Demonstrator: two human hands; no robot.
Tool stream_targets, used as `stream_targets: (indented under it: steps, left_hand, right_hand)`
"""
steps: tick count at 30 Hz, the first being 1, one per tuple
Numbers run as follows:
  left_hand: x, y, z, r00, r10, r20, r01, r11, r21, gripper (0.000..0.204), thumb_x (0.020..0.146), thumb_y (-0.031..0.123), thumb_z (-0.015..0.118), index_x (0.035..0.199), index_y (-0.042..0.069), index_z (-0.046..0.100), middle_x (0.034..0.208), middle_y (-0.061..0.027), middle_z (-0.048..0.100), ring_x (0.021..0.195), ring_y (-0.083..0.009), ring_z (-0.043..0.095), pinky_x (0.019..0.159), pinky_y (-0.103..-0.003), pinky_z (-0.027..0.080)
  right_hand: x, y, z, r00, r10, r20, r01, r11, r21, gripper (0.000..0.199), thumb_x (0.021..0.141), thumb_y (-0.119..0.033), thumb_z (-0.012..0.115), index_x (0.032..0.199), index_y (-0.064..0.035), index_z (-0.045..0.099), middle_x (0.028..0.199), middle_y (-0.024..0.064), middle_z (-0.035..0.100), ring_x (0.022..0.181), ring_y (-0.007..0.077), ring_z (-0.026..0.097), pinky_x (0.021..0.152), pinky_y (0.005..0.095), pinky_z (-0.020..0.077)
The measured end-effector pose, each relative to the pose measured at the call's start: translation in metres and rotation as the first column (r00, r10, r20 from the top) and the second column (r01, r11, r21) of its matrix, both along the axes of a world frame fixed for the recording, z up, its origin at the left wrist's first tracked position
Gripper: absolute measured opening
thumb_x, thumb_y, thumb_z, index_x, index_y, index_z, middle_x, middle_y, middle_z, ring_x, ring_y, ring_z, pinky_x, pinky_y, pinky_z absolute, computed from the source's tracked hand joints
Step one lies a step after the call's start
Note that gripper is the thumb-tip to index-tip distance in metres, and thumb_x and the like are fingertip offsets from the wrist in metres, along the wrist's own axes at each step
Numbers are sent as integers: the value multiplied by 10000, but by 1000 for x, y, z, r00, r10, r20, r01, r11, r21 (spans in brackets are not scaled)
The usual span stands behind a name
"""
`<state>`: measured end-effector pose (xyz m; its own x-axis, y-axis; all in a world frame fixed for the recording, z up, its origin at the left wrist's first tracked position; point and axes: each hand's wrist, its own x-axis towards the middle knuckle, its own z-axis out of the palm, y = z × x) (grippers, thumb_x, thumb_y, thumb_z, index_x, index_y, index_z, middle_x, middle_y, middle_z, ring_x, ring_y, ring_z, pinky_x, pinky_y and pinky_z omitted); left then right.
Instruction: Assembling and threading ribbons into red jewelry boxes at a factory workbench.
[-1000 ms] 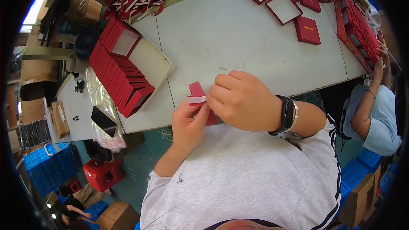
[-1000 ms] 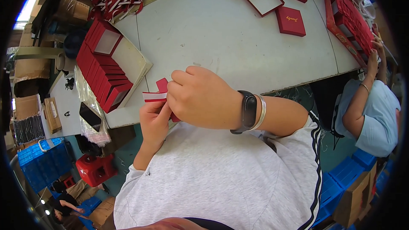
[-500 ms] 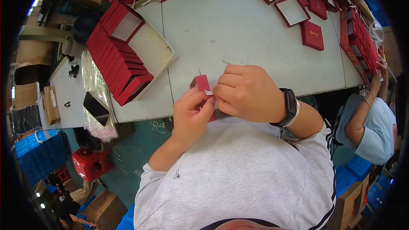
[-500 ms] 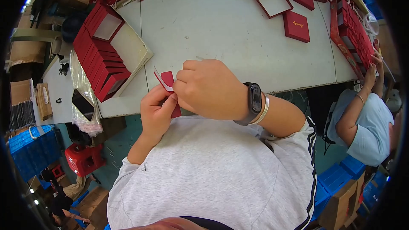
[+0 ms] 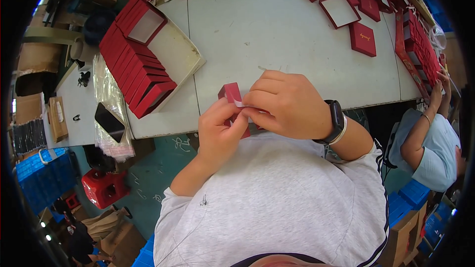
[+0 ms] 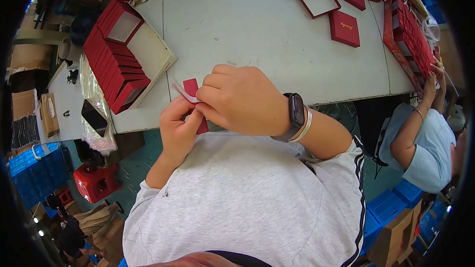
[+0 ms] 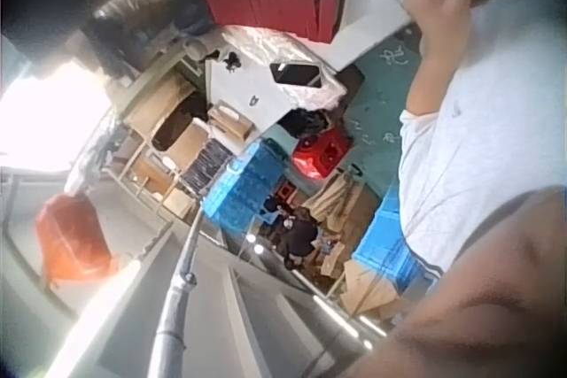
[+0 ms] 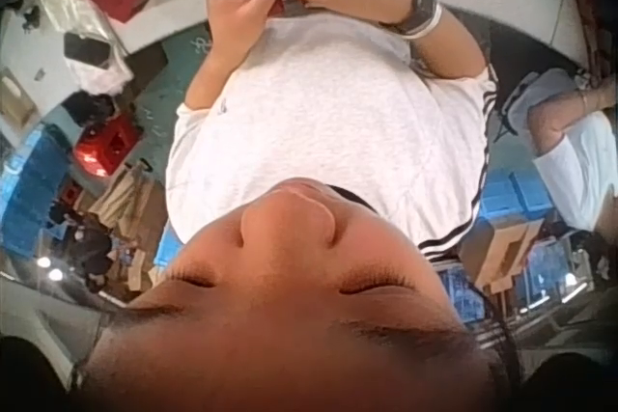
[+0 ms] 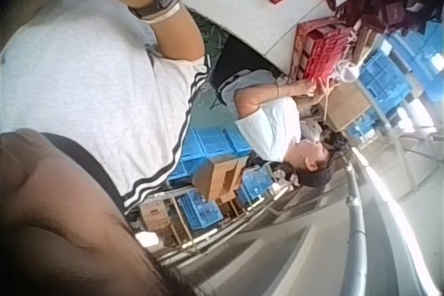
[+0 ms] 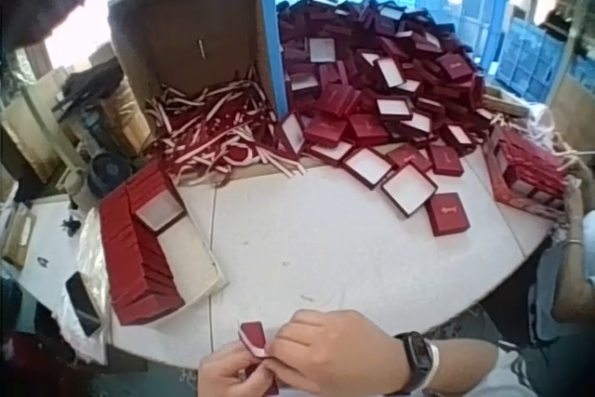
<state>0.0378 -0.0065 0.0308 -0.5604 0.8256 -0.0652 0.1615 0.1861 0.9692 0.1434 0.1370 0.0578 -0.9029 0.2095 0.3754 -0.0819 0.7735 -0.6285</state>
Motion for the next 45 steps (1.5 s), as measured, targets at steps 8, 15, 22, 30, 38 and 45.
stream_targets:
  steps: [8,15,22,30,38,45]
  left_hand:
    - [0,1,-5,972,-26,-234,31,999,19,58,720,30,623,755,-15,614,641,-74,502,550,-165,468,461,-284,344]
    - [0,1,-6,973,-38,-228,41,999,9,63,720,20,615,775,-10,624,647,-69,509,555,-156,469,461,-278,346]
    - [-7,-3,-7,999,25,-43,-22,997,75,97,738,11,592,821,-15,636,657,-47,501,567,-122,440,486,-242,325]
    - [-6,-1,-9,998,-2,-57,4,999,44,98,737,6,600,826,-15,638,655,-39,480,575,-118,430,504,-236,323]
    - [-8,-6,-8,980,-47,-195,63,995,78,78,722,-2,609,791,-3,643,649,-41,491,504,-106,420,437,-240,314]
    - [-5,-8,-11,987,-43,-153,56,995,86,68,724,3,614,786,-1,642,654,-45,501,495,-107,426,428,-238,319]
  right_hand:
    - [0,3,-3,994,30,108,-36,998,59,70,704,-119,646,741,-64,624,702,32,586,662,196,557,552,305,453]
    - [0,3,-6,995,6,102,-16,995,94,83,679,-122,651,733,-67,619,694,36,579,649,203,547,552,314,448]
    - [15,34,-9,969,-246,-5,245,966,-88,72,671,-4,617,733,-38,600,671,46,567,608,177,517,500,264,414]
    - [4,-5,-2,997,-72,-31,68,990,-121,154,712,-97,691,846,-52,631,771,65,605,675,211,569,571,305,455]
    - [-3,-6,-14,999,32,11,-30,991,-127,122,747,-115,670,844,-54,629,774,70,603,691,234,569,594,325,462]
    - [-3,-10,-13,999,29,23,-28,998,-64,100,743,-83,648,829,-46,612,758,66,581,675,226,556,579,317,459]
